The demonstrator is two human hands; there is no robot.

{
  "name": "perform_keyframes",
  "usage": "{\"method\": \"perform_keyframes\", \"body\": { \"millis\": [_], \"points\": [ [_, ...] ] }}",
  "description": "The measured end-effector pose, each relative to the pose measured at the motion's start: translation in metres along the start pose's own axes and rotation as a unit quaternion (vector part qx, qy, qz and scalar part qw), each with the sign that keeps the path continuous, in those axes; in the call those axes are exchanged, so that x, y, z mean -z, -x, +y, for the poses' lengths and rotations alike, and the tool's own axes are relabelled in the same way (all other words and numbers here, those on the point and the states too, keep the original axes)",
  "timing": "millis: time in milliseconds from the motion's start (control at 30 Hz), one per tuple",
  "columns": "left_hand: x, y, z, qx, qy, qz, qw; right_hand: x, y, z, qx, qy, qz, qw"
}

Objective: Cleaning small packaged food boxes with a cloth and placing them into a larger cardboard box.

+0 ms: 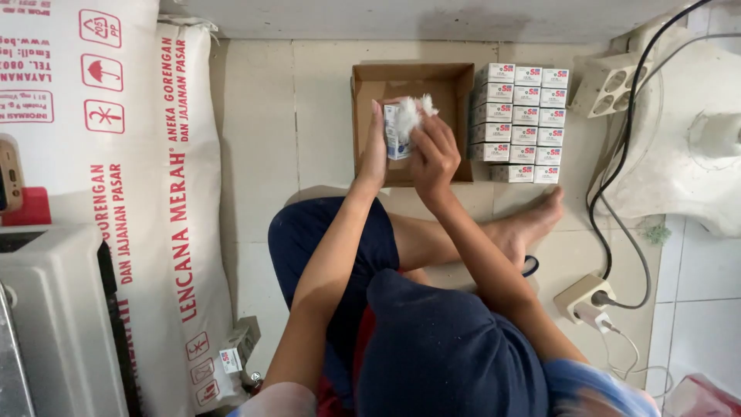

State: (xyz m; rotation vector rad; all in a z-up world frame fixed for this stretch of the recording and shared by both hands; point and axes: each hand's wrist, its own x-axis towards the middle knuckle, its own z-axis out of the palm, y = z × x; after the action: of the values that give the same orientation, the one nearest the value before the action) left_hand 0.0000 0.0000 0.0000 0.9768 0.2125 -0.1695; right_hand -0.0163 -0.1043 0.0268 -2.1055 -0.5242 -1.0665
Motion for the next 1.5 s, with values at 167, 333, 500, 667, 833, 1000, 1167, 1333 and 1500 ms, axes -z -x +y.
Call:
{"method": "perform_keyframes", "body": {
  "millis": [167, 333, 500, 667, 833, 1000, 1167, 1333, 1500],
  "points": [
    [-0.02, 0.014, 0.02, 0.001, 0.012, -0.014, 1.0, -0.001, 0.008, -0.005, 0.043, 0.028, -0.037, 0.998],
    [-0.056, 0.041, 0.066, 0.028, -0.038, 0.007, 0.999, -0.002, 0.011, 0.031, -0.047, -0.026, -0.001, 0.999],
    [-0.011, 0.005, 0.004, -0.032, -0.031, -0.002, 0.999, 0.001, 0.004, -0.001, 0.03, 0.017, -0.026, 0.999],
    [-0.063, 0.042, 0.077, 0.05, -0.066, 0.039, 0.996, -0.003, 0.005, 0.029, -0.021, -0.034, 0.009, 0.999],
    [-0.014, 0.013, 0.011, -0.027, -0.04, 0.022, 0.999, 0.007, 0.011, -0.006, 0.064, 0.028, -0.009, 0.997],
    [-0.011, 0.006, 0.006, -0.097, 0.001, -0.049, 0.994, 0.008, -0.01, 0.012, 0.001, -0.071, -0.036, 0.997],
    [-0.011, 0.014, 0.018, -0.07, 0.008, -0.027, 0.997, 0.013, 0.009, -0.008, 0.07, -0.031, -0.072, 0.994],
    [-0.006, 0.005, -0.006, -0.099, 0.033, -0.041, 0.994, 0.011, -0.004, 0.001, -0.008, -0.087, -0.056, 0.995],
    [0.009, -0.007, -0.016, -0.052, 0.088, -0.005, 0.995, 0.008, 0.015, -0.017, 0.03, -0.041, -0.054, 0.997]
  ]
}}
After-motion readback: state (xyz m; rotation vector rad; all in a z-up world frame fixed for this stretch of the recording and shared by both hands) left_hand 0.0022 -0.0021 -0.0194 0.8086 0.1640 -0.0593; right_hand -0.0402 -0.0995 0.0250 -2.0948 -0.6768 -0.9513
